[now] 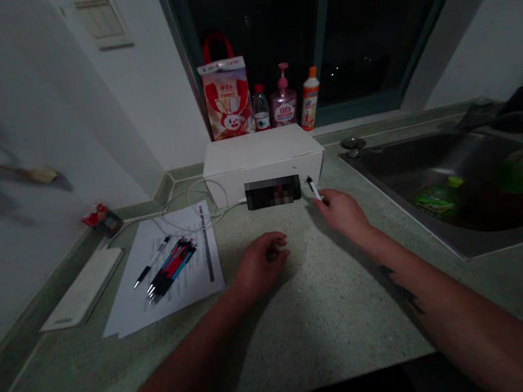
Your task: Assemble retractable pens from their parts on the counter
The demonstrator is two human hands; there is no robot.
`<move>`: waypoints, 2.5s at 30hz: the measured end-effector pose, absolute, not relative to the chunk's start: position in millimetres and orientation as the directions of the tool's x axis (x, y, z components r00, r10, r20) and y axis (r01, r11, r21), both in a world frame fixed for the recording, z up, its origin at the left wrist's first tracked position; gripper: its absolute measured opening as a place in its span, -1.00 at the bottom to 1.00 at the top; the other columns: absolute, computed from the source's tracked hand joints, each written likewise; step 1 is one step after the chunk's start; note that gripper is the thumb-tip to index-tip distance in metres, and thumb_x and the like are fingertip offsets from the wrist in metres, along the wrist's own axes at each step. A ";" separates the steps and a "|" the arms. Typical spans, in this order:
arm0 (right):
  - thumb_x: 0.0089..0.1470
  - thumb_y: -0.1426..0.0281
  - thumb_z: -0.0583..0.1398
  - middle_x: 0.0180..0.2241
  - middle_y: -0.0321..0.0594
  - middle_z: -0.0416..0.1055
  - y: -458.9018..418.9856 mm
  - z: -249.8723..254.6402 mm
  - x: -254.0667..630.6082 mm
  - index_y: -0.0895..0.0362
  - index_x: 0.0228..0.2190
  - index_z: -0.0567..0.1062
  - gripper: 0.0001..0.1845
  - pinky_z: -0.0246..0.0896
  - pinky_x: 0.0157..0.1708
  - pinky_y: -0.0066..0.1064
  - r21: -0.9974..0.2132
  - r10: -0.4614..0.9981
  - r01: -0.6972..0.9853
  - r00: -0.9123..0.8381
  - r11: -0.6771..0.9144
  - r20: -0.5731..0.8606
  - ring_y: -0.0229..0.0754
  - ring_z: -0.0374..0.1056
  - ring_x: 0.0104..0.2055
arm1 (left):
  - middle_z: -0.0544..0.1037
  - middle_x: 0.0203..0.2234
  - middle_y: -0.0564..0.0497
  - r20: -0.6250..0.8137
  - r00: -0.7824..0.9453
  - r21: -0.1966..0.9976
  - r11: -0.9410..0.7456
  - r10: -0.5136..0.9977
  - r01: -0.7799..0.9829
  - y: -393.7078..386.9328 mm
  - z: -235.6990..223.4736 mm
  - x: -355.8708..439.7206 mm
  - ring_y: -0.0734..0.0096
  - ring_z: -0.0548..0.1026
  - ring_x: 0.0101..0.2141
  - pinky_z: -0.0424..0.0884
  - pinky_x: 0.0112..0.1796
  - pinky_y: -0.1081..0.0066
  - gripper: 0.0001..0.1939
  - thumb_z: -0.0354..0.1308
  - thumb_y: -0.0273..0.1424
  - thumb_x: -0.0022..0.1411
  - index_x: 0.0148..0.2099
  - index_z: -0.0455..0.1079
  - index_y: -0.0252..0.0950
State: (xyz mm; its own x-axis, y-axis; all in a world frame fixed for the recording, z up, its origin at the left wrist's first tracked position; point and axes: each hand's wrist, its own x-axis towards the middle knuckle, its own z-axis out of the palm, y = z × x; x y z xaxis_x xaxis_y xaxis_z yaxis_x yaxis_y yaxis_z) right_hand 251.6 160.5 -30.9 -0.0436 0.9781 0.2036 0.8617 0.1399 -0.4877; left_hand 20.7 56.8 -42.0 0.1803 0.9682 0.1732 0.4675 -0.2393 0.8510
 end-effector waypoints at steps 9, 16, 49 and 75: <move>0.24 0.26 0.18 0.03 0.14 0.55 161.6 -35.9 251.9 0.25 0.10 0.50 -0.52 0.34 -0.08 -0.24 -0.312 0.996 0.950 0.017 0.011 0.086 0.13 0.50 0.03 | 0.62 -0.15 -0.02 0.184 0.193 0.829 -0.257 0.964 0.497 56.8 -44.5 19.6 0.40 0.54 -0.29 0.48 -0.18 0.32 -0.72 0.21 -0.47 0.24 0.01 0.46 -0.24; 0.24 0.32 0.14 -0.07 0.09 0.59 155.8 -34.4 250.9 0.19 0.01 0.52 -0.63 0.34 -0.17 -0.25 -0.270 0.999 0.963 0.013 -0.001 0.044 0.12 0.53 -0.04 | 0.62 -0.13 -0.02 0.179 0.188 0.822 -0.252 0.966 0.511 56.4 -43.3 19.7 0.38 0.54 -0.26 0.49 -0.15 0.30 -0.72 0.21 -0.47 0.25 0.02 0.46 -0.22; 0.31 0.22 0.10 0.00 0.12 0.55 145.8 -16.1 245.4 0.20 0.09 0.51 -0.55 0.33 -0.18 -0.20 -0.262 0.990 0.962 -0.038 0.073 0.134 0.15 0.51 -0.04 | 0.58 -0.03 -0.50 -0.082 -0.653 -0.052 0.651 0.753 0.757 71.9 6.8 -158.6 -0.26 0.57 -0.03 0.48 -0.17 0.09 -0.66 0.11 -0.40 0.23 -0.03 0.53 -0.49; 0.22 0.11 0.21 -0.56 -0.35 0.37 135.2 -33.2 223.2 0.14 -0.34 0.54 -0.66 0.05 -0.53 -0.44 -0.945 0.810 0.297 -0.583 0.134 -0.068 -0.32 0.19 -0.55 | 0.68 -0.25 -0.02 0.312 0.082 0.639 -0.273 0.946 0.719 69.4 -29.8 -10.3 0.31 0.56 -0.31 0.47 -0.20 0.33 -0.81 0.21 -0.45 0.28 -0.09 0.60 -0.23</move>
State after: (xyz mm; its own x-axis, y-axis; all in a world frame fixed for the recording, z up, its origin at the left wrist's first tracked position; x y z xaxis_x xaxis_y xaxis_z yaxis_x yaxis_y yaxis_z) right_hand 223.2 135.2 -33.2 -0.5830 0.8096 -0.0680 0.2967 0.1343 -0.9455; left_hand -10.3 69.4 -29.8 0.0817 0.9464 0.3125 0.7190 -0.2731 0.6392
